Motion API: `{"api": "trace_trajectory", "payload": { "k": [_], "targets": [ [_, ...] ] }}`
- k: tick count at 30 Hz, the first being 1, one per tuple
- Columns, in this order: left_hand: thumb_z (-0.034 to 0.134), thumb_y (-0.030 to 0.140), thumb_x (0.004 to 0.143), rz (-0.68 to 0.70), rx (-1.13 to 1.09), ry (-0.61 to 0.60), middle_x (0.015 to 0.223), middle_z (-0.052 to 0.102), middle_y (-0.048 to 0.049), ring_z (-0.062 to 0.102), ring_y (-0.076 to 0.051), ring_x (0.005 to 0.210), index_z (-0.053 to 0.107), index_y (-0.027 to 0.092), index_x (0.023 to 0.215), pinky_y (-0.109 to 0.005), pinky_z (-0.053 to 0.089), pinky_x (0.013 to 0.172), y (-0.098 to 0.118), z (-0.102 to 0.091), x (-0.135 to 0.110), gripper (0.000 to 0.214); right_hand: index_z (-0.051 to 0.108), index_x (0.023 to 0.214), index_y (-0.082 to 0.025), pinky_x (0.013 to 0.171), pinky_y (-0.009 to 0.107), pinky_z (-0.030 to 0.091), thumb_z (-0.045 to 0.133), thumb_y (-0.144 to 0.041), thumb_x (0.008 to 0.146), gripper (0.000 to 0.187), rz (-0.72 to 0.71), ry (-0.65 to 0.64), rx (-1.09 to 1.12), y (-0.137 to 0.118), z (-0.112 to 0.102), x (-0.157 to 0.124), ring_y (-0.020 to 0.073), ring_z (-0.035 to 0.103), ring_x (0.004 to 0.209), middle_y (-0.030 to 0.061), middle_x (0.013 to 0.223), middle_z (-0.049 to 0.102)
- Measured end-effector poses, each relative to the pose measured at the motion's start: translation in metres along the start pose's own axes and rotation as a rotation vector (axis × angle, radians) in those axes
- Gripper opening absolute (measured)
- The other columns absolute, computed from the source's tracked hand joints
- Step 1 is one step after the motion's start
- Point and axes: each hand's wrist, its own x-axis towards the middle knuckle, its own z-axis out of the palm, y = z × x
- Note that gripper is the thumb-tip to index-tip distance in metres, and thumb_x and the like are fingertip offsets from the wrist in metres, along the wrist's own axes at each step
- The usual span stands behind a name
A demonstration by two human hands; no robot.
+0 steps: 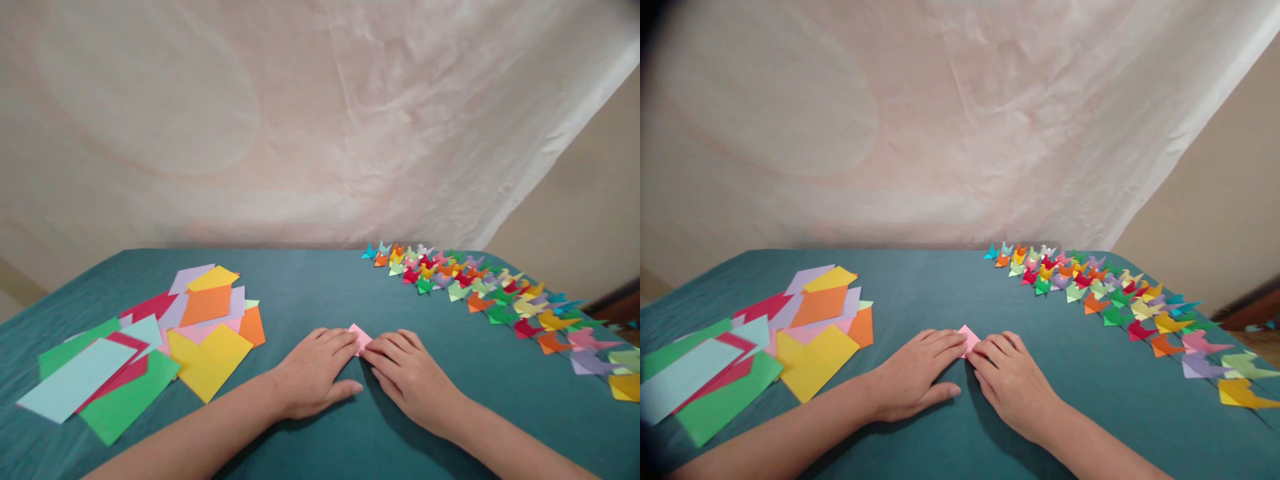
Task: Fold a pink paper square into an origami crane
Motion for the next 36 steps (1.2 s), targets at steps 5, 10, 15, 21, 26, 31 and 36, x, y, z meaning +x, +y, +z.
{"api": "trace_trajectory", "payload": {
  "k": [5,10,15,21,26,31,36],
  "targets": [
    [0.031,0.054,0.090,0.001,0.032,-0.015,0.140,0.038,-0.0096,0.033,-0.024,0.128,0.037,0.018,0.133,-0.038,0.024,0.104,0.001,0.000,0.000,0.057,0.057,0.114,-0.022,0.092,0.040,0.033,0.049,-0.018,0.088,0.027,-0.006,-0.035,-0.076,-0.001,0.003,0.000,0.0190,0.050,0.098,0.0045,0.103,0.061],
    [0.031,0.056,0.089,0.011,0.062,-0.031,0.141,0.036,-0.0096,0.032,-0.024,0.128,0.036,0.017,0.133,-0.037,0.024,0.104,0.002,0.000,0.001,0.059,0.057,0.114,-0.022,0.098,0.042,0.030,0.052,-0.019,0.086,0.028,-0.047,-0.034,-0.153,0.000,0.002,0.000,0.0191,0.050,0.100,0.0049,0.104,0.061],
    [0.030,0.057,0.089,0.019,0.093,-0.035,0.140,0.036,-0.0103,0.032,-0.024,0.129,0.035,0.016,0.134,-0.037,0.023,0.104,0.001,0.002,0.002,0.061,0.059,0.109,-0.023,0.101,0.045,0.027,0.054,-0.014,0.084,0.027,-0.116,-0.008,-0.222,0.007,0.003,-0.001,0.0183,0.052,0.099,0.0039,0.100,0.062],
    [0.029,0.057,0.089,0.028,0.111,-0.031,0.139,0.038,-0.0112,0.033,-0.024,0.128,0.034,0.015,0.135,-0.037,0.022,0.104,0.001,0.001,0.002,0.062,0.063,0.101,-0.023,0.100,0.045,0.027,0.055,-0.010,0.081,0.025,-0.077,0.001,-0.244,0.011,-0.004,-0.004,0.0199,0.050,0.105,0.0032,0.098,0.062],
    [0.030,0.056,0.090,0.027,0.110,-0.032,0.140,0.036,-0.0114,0.033,-0.024,0.128,0.032,0.015,0.136,-0.038,0.022,0.104,0.000,0.000,0.002,0.061,0.066,0.093,-0.021,0.097,0.045,0.030,0.056,-0.008,0.078,0.023,-0.061,-0.025,-0.296,0.016,-0.011,-0.007,0.0221,0.050,0.105,0.0053,0.096,0.062],
    [0.030,0.056,0.089,0.028,0.105,-0.043,0.141,0.036,-0.0108,0.032,-0.024,0.128,0.033,0.016,0.135,-0.037,0.022,0.104,0.000,0.000,0.002,0.061,0.068,0.091,-0.022,0.095,0.045,0.030,0.059,-0.006,0.072,0.026,-0.060,-0.060,-0.341,0.021,-0.014,-0.010,0.0240,0.050,0.103,0.0056,0.091,0.063],
    [0.030,0.056,0.089,0.027,0.102,-0.042,0.141,0.036,-0.0103,0.033,-0.024,0.128,0.034,0.016,0.134,-0.038,0.022,0.104,0.000,0.000,0.003,0.061,0.070,0.082,-0.021,0.092,0.043,0.031,0.059,-0.007,0.072,0.021,-0.060,-0.052,-0.348,0.024,-0.019,-0.011,0.0234,0.052,0.097,0.0048,0.084,0.063]
  ]
}}
